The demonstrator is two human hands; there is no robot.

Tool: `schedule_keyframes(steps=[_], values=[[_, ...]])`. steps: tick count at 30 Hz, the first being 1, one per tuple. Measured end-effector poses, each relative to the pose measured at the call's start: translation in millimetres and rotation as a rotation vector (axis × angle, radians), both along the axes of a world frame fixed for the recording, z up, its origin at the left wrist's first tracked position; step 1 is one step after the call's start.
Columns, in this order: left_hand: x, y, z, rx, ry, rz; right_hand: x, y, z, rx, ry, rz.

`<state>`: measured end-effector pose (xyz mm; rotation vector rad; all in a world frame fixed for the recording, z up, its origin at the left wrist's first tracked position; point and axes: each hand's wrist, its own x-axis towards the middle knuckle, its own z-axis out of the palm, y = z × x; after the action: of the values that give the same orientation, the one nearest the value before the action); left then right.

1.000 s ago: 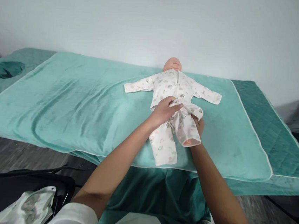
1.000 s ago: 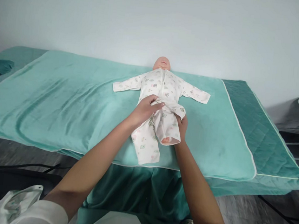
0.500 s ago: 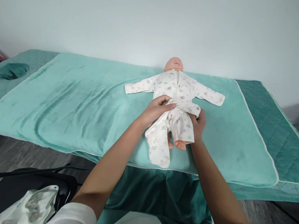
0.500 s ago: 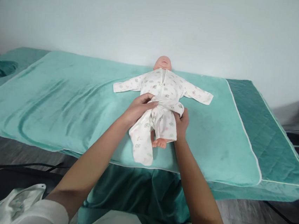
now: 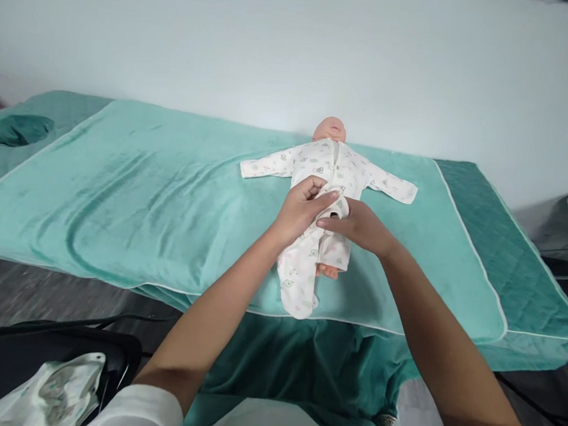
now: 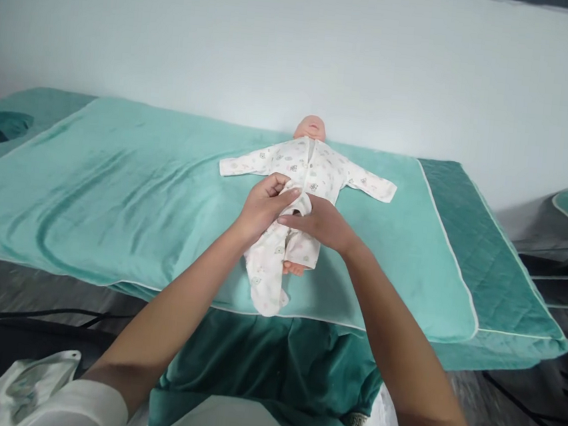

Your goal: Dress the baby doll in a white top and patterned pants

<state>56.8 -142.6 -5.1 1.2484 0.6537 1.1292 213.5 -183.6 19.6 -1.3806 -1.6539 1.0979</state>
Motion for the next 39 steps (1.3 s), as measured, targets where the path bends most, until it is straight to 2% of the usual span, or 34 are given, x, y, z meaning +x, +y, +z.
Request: schedule_keyframes(steps=[4,8,10,14,18,21,24,28,31,33,35,37,39], values=[[-11,2,-6.5,0.006,0.055,-0.043,1,5,-7.9,-0.062,0.142,-0.11],[-33,0,-16.9,0.021,0.241,-0.242,5,7,-15.7,-0.089,0.31,-0.183],[-38,-1,-20.7,0.031,0.298,-0.279,5,8,-16.5,-0.116,0.354,-0.162],[-34,2,-28.7,-0.072,0.131,-0.132,2,12,-13.7,-0.143,0.3,-0.045],[-17,10,-34.6,-0.148,-0.037,0.027,-1,14,-7.9,-0.177,0.024,0.113],[-12,12,-35.4,-0.195,-0.085,0.078,-3,14,-6.5,-0.235,-0.133,0.161],[-18,9,-34.2,-0.117,0.036,0.033,-5,15,-11.0,-0.181,-0.035,0.092],[-30,1,-33.9,0.048,0.248,-0.143,-6,19,-21.9,-0.068,0.202,-0.136],[-29,0,-36.3,-0.008,0.191,-0.155,-7,20,-25.8,-0.048,0.237,-0.191],[-24,3,-38.3,-0.096,0.031,-0.113,-6,19,-24.1,-0.079,0.221,-0.119],[-18,6,-39.9,-0.172,-0.109,-0.039,-5,17,-19.8,-0.164,0.141,0.022],[-12,8,-41.1,-0.211,-0.166,0.043,-4,15,-15.6,-0.255,0.018,0.145],[-10,8,-41.5,-0.224,-0.178,0.076,-4,15,-14.3,-0.301,-0.034,0.169]])
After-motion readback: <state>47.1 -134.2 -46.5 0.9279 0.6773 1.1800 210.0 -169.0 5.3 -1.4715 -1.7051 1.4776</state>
